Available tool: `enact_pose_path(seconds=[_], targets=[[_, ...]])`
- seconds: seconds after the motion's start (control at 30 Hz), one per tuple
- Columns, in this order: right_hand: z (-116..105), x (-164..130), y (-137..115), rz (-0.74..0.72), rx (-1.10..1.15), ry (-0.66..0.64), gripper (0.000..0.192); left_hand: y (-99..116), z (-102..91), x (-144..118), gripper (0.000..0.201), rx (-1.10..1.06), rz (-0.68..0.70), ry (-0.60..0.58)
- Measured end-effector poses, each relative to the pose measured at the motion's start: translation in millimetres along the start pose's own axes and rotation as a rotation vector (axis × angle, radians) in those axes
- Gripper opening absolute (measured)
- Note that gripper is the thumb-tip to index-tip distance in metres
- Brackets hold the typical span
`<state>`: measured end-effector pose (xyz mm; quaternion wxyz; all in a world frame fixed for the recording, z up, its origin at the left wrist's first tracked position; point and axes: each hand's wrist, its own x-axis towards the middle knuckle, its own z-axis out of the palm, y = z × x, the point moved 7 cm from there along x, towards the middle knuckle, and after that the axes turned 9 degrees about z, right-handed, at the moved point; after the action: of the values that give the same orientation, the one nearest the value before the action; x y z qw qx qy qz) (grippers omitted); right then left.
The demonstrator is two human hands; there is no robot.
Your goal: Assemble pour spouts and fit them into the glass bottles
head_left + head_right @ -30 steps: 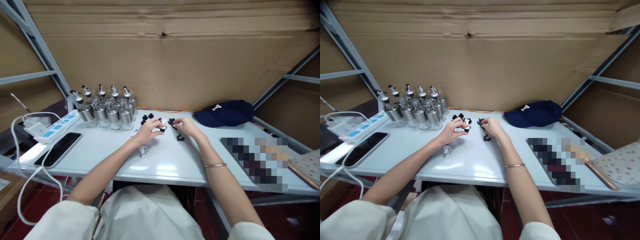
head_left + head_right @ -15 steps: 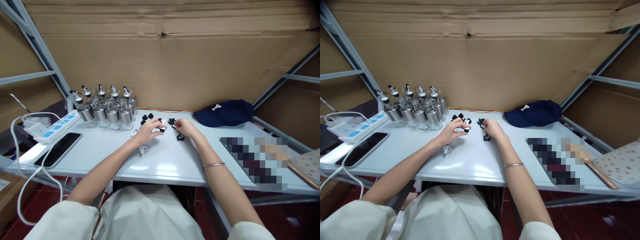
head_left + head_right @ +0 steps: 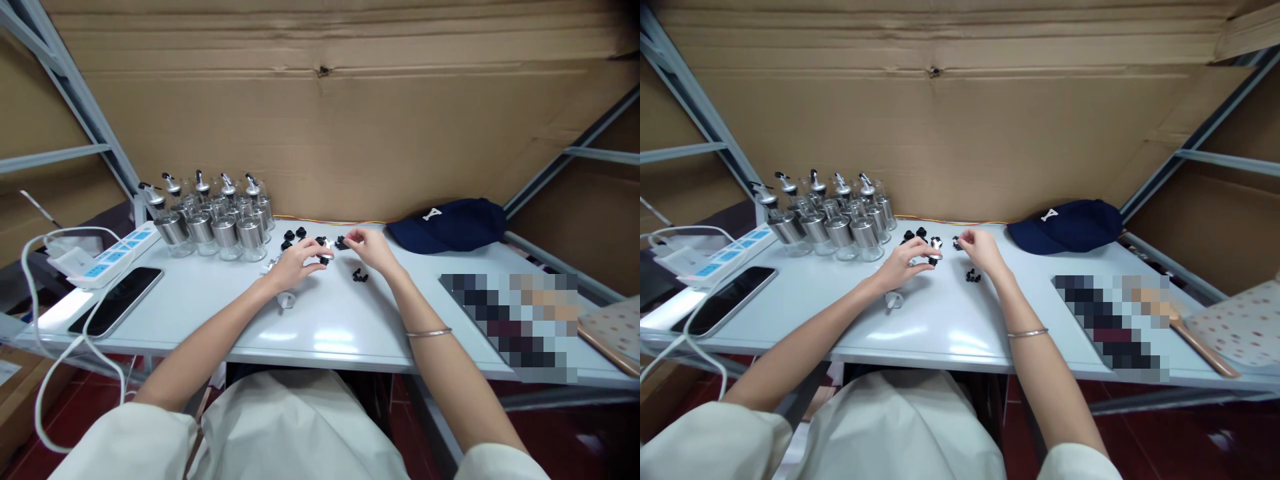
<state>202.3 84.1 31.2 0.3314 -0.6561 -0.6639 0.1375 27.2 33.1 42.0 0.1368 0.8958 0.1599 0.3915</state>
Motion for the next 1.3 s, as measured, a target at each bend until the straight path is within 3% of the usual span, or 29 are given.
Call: enact_pose_path(seconds=[0.13,0.27,0.47,0.77,0.93,1.3], targets=[[-2,-5,-16,-0.04,0.539,-0.053,0.018,-2,2.8,0,0.024,0.02,-0.007,-0.023],[5,-10,-23,-0.01,0.76,-0.142,0.035,-3,5.2,-1,0.023,-0.001,-0.018,-0.039],[10,-11,-27,-0.011,0.81,-0.19,0.039,-3,4.3,0,0.023,-0.039,-0.048,-0.044],[5,-13,-29,-0.016,0.904,-0.064,0.03,-8,1.8,-1,0.037,-0.113,-0.12,0.035],[2,-15,-30,-0.018,0.929,0.002,0.026,-6,0.3,0,0.028,-0.07,-0.079,0.048],[8,-15,-32,-0.067,0.858,0.017,0.025,-7,1.1,1,0.021,-0.068,-0.058,0.06]])
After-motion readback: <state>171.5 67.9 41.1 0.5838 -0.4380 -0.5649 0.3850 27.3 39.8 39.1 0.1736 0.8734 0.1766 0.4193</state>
